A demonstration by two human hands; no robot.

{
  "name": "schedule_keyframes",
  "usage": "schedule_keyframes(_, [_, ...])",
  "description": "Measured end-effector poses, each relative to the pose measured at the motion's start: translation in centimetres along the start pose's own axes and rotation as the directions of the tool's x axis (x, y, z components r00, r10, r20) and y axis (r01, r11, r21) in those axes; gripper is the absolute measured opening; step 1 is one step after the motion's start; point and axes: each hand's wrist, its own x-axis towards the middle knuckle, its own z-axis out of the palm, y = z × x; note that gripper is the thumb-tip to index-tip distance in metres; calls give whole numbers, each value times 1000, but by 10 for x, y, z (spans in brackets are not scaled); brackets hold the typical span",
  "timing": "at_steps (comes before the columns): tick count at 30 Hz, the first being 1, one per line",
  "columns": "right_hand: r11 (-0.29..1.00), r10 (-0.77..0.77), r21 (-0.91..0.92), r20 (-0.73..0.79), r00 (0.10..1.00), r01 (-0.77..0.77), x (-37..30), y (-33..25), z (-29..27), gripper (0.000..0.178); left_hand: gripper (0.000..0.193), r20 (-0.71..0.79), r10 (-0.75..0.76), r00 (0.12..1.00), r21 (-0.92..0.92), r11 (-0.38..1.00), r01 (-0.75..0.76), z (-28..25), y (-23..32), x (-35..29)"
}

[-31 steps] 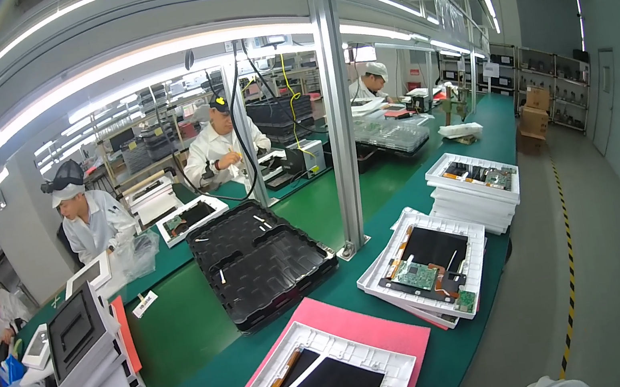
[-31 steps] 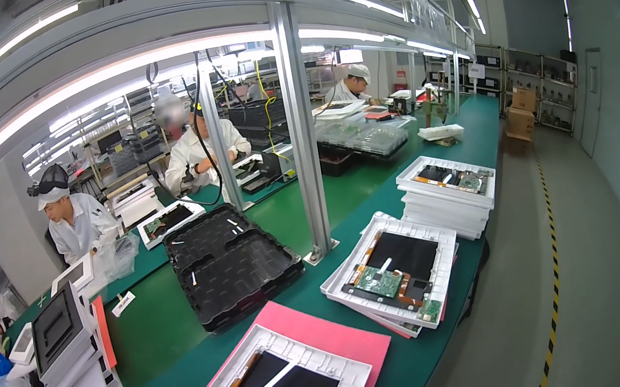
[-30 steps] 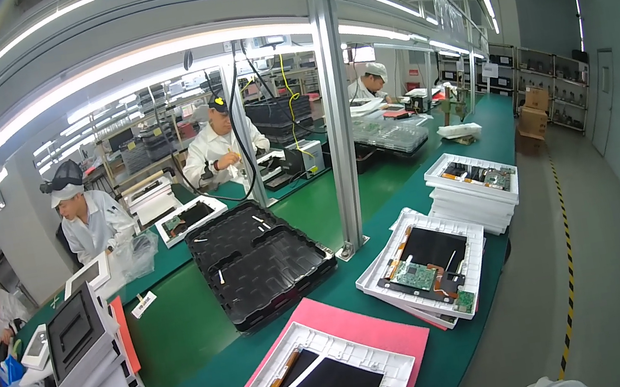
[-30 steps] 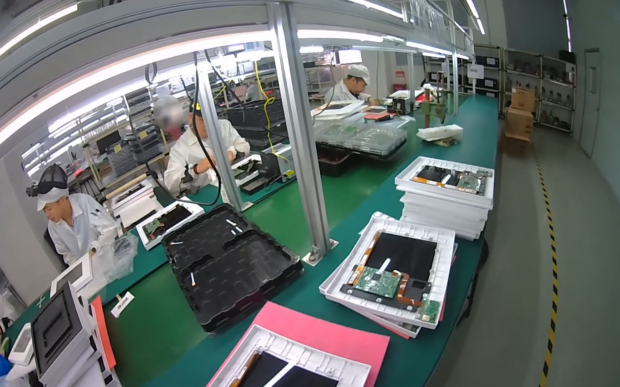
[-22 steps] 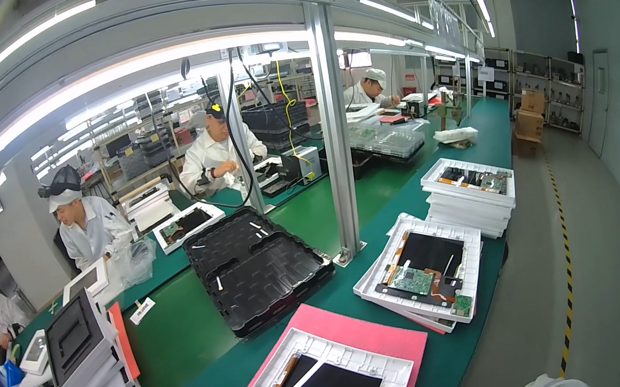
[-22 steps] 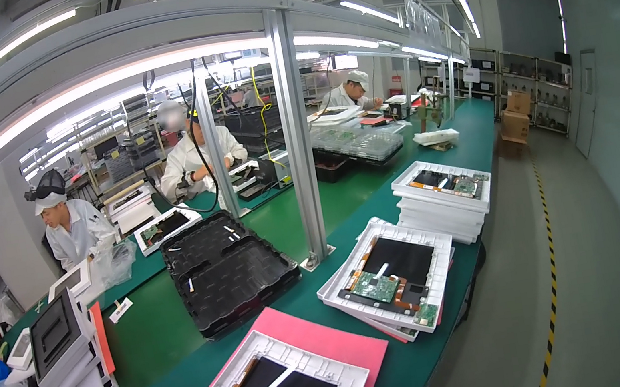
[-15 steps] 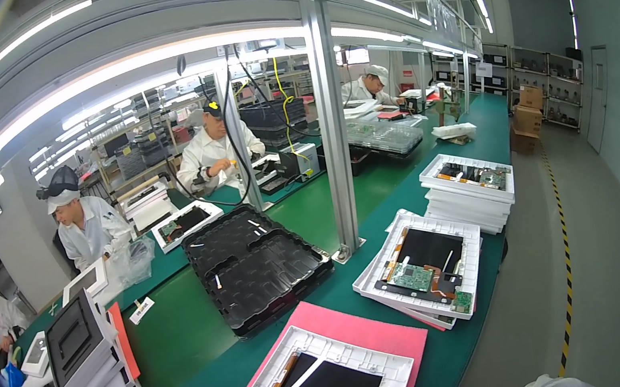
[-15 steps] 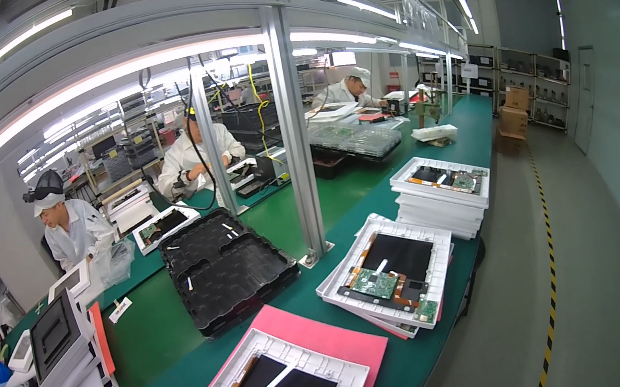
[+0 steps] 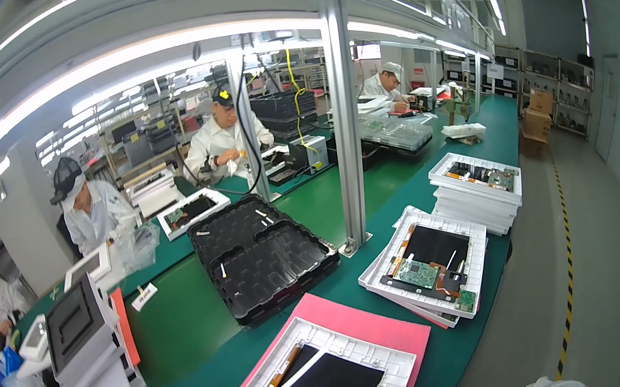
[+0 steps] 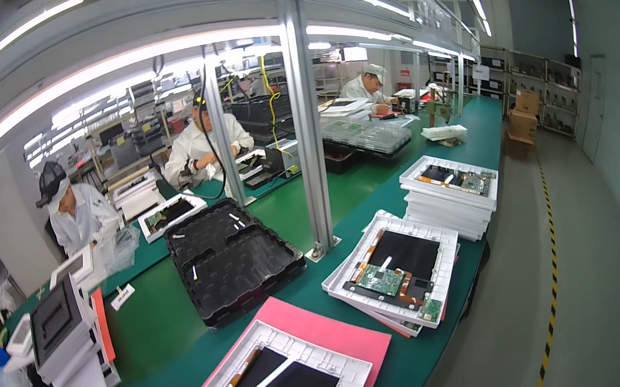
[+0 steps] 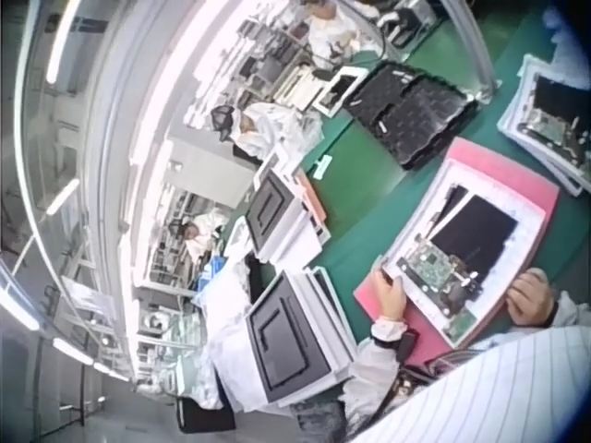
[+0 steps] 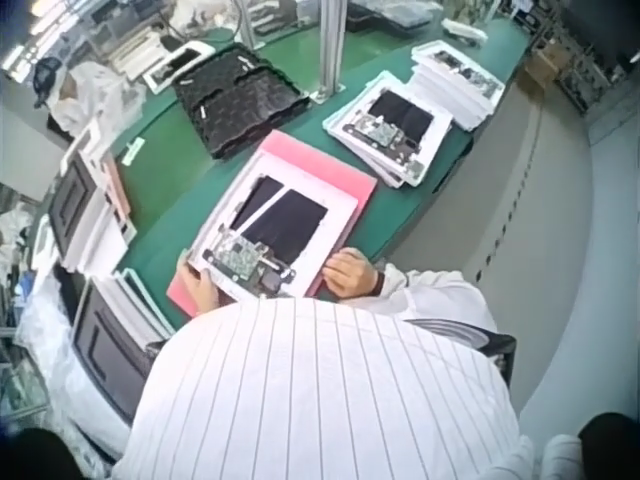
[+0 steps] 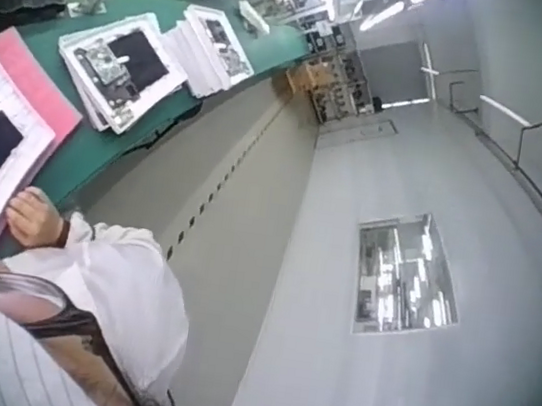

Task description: Assemble electronic components by connecting ribbon cables and attaching a back cover to a display assembly.

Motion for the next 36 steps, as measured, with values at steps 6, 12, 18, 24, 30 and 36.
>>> schedule_keyframes(6, [999,-17,50,49,999,14,9,1,12,11,50,-127,-7,992,-53,999,0,-4,8,8])
schedule_keyframes(12, [993,-25,-116,20,999,28,10,-3,10,10,49,-90,37,995,-59,997,-43,9,16,20])
schedule_keyframes(18, [982,-170,-85,23,985,171,-6,1,9,15,48,-186,29,982,-86,995,-46,17,8,-3])
schedule_keyframes(24, [956,-278,-89,11,960,278,3,9,9,16,49,-173,6,985,-98,995,-23,19,19,3])
schedule_keyframes(30, [974,-226,-20,-45,973,225,9,3,13,12,45,-246,90,965,27,996,-86,6,53,0])
schedule_keyframes(36, [978,-210,21,42,977,210,9,1,6,11,41,402,418,815,-397,881,-256,-69,134,-93])
